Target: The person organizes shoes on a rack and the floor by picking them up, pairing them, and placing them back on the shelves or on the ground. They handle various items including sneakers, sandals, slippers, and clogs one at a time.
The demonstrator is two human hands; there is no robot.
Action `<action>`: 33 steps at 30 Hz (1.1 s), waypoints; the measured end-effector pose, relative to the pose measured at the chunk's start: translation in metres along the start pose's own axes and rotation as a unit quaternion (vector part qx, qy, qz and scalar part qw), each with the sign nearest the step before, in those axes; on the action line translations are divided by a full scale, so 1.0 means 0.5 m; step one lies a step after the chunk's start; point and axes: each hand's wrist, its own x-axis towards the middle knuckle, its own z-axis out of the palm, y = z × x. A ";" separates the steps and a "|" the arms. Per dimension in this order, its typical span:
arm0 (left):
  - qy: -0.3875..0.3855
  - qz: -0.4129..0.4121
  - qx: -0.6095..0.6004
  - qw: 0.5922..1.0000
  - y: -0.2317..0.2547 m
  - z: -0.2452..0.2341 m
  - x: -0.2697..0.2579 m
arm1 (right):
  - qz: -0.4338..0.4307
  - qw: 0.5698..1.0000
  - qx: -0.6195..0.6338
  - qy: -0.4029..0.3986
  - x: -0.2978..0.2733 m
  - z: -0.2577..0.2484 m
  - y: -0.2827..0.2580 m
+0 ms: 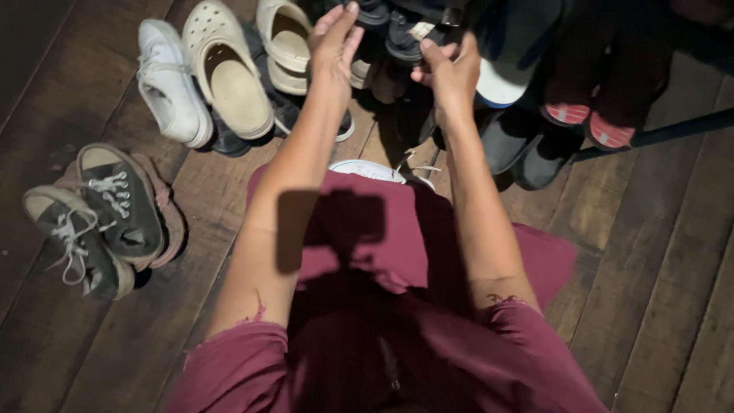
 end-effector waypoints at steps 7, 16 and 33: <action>-0.037 -0.027 -0.011 0.999 -0.014 -0.050 -0.055 | 0.007 0.999 0.034 -0.016 0.006 -0.012 0.023; 0.018 -0.080 -0.016 0.997 -0.008 -0.288 -0.195 | 0.010 1.000 -0.005 0.007 -0.089 -0.030 -0.014; 0.224 0.009 -0.043 0.974 0.047 -0.604 -0.257 | -0.214 0.943 -0.239 -0.086 -0.255 0.086 0.202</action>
